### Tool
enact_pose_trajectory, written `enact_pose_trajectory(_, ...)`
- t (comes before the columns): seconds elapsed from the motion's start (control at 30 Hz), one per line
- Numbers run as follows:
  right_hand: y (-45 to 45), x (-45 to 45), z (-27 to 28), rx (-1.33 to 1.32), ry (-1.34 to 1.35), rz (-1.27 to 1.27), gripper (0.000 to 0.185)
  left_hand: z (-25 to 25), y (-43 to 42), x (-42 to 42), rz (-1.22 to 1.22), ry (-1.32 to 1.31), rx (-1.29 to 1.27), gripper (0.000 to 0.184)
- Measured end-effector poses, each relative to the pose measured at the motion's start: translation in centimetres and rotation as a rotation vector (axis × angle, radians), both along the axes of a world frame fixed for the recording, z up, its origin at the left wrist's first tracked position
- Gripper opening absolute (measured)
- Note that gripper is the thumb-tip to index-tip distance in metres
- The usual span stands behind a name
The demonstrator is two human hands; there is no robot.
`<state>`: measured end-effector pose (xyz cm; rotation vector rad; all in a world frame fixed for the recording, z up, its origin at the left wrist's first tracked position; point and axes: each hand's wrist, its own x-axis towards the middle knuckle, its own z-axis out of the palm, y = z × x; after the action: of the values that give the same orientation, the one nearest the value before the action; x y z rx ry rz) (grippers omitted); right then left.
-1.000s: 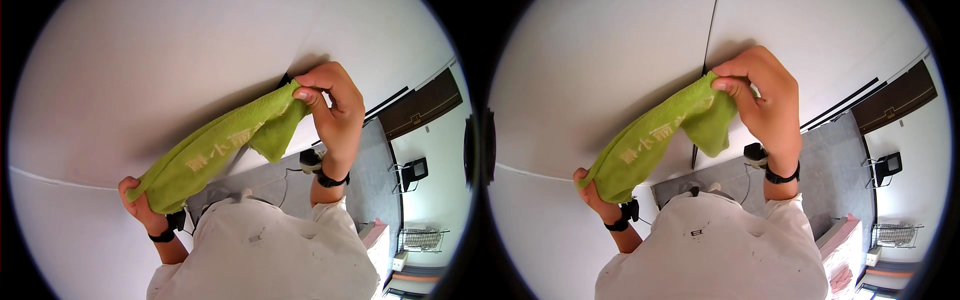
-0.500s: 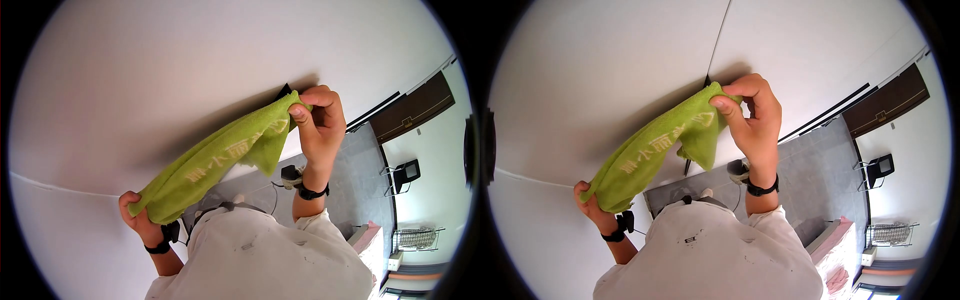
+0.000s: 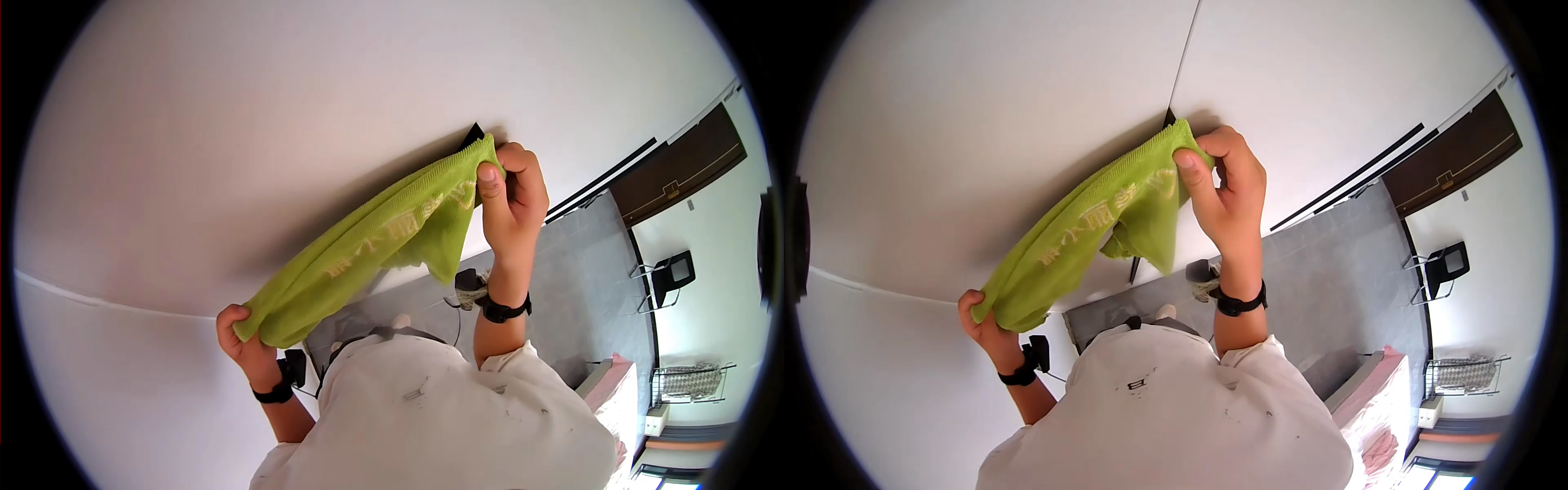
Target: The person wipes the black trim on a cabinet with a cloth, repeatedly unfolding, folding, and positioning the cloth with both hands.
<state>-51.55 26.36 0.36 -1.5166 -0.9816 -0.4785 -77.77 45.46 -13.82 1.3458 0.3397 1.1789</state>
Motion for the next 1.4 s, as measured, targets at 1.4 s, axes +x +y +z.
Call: enact_pose_trajectory(1.4, 3.0, -1.5, 0.2, 0.293, 0.185, -0.074, 0.018, 5.1, -0.1, 0.9, 0.027, 0.233, 0.172, 0.023)
